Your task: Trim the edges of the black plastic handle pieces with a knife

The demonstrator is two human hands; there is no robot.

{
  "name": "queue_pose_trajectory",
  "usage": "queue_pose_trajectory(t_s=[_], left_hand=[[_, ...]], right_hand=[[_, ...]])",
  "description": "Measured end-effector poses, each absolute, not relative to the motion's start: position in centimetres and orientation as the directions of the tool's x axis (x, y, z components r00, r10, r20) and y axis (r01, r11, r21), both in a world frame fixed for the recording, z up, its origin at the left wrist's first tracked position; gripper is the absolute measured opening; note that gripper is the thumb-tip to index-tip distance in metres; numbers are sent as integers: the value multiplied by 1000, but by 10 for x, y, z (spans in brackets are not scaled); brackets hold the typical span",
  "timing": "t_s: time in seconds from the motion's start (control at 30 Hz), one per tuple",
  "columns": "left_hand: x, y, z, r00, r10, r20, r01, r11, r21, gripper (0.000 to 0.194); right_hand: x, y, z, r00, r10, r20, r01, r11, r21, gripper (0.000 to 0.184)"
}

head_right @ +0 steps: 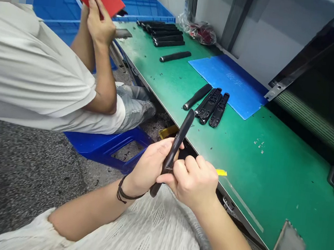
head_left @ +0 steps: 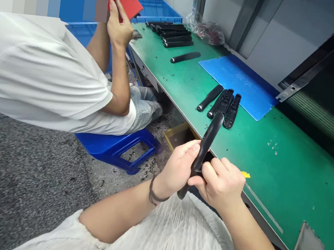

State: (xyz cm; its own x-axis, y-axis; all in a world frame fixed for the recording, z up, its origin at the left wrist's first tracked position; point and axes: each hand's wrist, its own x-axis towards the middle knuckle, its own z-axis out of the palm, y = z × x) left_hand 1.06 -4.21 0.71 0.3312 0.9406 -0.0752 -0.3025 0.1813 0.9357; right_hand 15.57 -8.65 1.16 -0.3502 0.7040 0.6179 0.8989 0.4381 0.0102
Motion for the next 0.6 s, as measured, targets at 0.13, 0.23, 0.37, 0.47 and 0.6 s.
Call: queue_pose_trajectory(t_s=[0.13,0.23,0.37,0.47,0.6], left_hand=[[11,-37,6,307,943,-131,-387,249,888,39],[12,-33,11,303,937,-175,-447,302,842,35],[13,-30,16,258,936,-240,-495,341,799,34],[13,-28,16,225,930,-291,-552,368,748,33],[10,-21,8,138,894,-427,-620,414,667,31]], right_hand=[[148,-95,3,-378,733,566,872,487,-47,66],[142,-100,0,-387,744,545,856,509,-88,71],[138,-103,0,-403,747,528,861,506,-59,64],[136,-101,-3,-417,708,569,868,496,20,59],[132,-97,-15,-436,661,611,864,497,79,54]])
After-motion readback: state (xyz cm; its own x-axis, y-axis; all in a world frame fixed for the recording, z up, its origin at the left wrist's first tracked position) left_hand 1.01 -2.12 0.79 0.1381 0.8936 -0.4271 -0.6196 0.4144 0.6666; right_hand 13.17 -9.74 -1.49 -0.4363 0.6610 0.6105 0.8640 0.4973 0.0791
